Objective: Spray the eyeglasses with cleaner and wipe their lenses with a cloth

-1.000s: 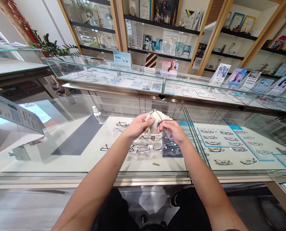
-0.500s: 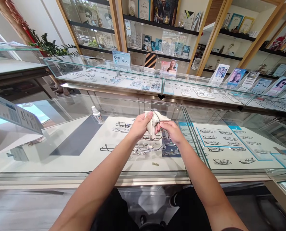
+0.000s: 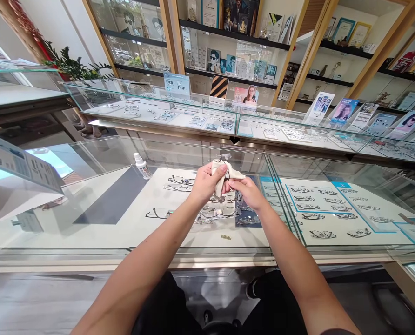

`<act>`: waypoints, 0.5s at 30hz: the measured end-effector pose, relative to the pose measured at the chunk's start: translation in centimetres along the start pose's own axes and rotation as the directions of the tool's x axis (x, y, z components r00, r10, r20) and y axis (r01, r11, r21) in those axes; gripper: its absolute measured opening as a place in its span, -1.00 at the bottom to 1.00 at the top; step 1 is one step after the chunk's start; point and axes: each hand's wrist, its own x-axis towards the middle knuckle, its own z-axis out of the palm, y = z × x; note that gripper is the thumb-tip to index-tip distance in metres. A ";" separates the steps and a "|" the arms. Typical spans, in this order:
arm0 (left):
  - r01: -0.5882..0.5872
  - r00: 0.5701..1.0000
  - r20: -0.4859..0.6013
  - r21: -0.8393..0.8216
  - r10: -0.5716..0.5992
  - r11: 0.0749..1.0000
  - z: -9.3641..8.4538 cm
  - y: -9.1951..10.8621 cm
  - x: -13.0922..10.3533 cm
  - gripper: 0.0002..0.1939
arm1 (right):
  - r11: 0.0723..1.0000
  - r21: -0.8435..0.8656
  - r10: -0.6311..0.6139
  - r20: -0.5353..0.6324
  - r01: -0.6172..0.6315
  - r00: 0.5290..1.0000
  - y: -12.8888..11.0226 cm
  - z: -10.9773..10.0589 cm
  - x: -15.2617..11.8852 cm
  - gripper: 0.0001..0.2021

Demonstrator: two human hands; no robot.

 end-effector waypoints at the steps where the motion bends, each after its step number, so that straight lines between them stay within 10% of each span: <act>1: -0.001 1.000 -0.023 0.005 0.001 1.000 0.1 0.0 0.0 -0.45 | 1.000 -0.005 0.001 -0.003 -0.001 1.000 0.0 0.1 0.0 -0.58; 11: 0.036 0.975 -0.210 -0.160 -0.070 0.987 -1.1 -0.9 1.6 -0.28 | 0.990 0.107 -0.064 -0.225 0.090 0.972 -1.3 -1.8 -0.7 -0.74; 15: 0.146 0.985 -0.089 -0.027 -0.148 0.989 -0.9 -0.9 1.1 -0.29 | 0.972 0.058 -0.189 -0.370 0.226 0.909 -1.8 -2.7 -0.9 -0.79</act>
